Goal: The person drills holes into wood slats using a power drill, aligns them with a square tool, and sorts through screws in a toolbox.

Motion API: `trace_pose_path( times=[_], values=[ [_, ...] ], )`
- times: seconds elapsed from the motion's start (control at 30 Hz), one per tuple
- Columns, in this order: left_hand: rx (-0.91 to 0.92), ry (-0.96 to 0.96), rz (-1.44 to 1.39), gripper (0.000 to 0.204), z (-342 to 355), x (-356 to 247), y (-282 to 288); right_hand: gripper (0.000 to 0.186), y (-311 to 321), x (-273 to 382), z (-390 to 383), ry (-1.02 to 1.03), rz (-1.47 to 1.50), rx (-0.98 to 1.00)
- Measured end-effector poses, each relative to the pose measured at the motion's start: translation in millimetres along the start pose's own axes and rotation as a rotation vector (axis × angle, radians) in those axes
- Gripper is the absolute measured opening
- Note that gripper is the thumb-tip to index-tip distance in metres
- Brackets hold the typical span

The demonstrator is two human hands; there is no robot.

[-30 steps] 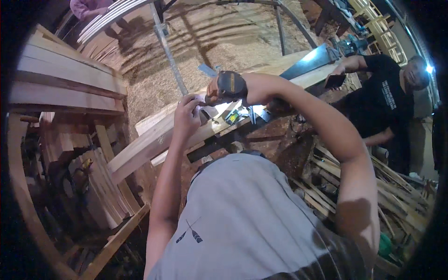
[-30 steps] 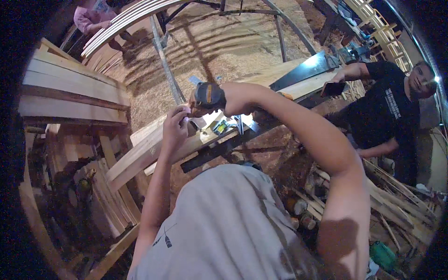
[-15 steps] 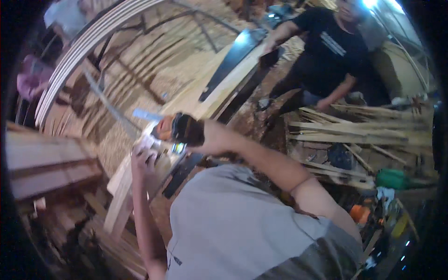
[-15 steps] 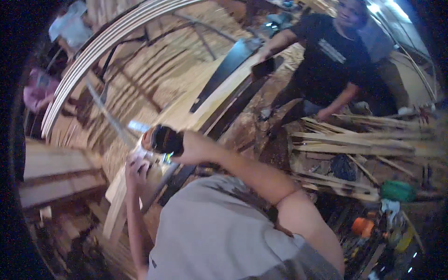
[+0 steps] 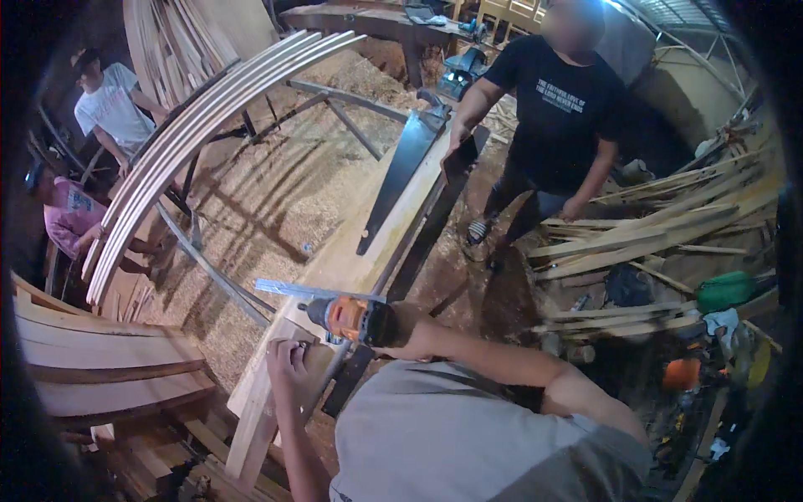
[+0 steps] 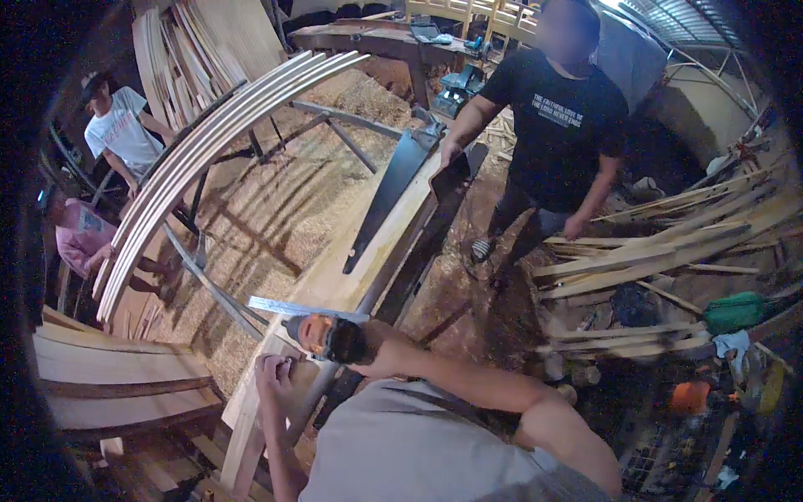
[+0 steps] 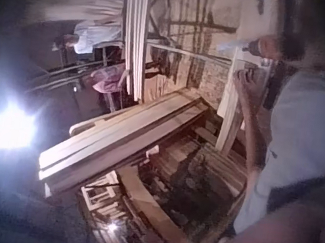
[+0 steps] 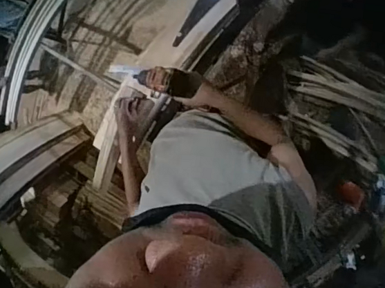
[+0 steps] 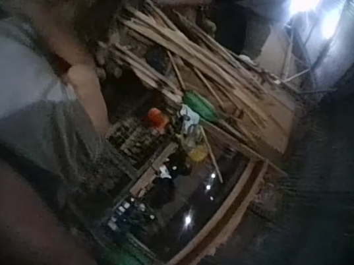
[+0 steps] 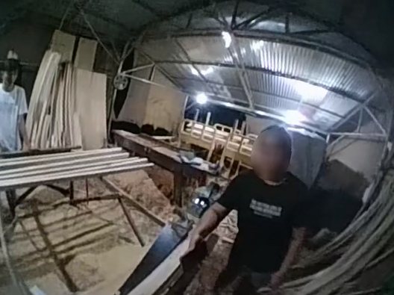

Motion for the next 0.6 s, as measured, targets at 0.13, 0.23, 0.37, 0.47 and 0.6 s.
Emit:
trace_pose_path(
  times=[0.13, 0.23, 0.37, 0.47, 0.6],
  values=[
    [0.005, 0.276, -0.239, 0.013, 5.3, 12.3, 8.3, 0.032, 7.9, 42.4, -5.0, 0.128, -0.043, 0.104],
    [0.150, 0.426, -0.393, 0.018, 10.9, -1.7, 5.7, 0.028, -5.7, 46.2, -5.2, 0.278, -0.179, 0.061],
    [0.071, 0.453, -0.819, 0.017, 3.2, -3.2, 2.9, 0.025, 7.1, 67.3, -10.2, 0.297, -0.144, 0.028],
    [-0.021, 0.557, -1.048, 0.017, -5.9, 6.6, 0.2, 0.042, -4.1, 62.5, -7.0, 0.207, -0.228, 0.275],
    [0.065, 0.365, -0.982, 0.017, -5.1, 2.8, 14.8, 0.029, 18.2, 77.8, -18.4, 0.522, -0.268, -0.047]
  ],
)
Point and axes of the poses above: each hand's wrist, its own z-axis towards the middle knuckle, its own y-axis out of the back of the hand, x = y × z, the point moved 10 cm from there along z, towards the middle knuckle, and after that the axes turned 5 degrees about x, right-handed, at the moved point
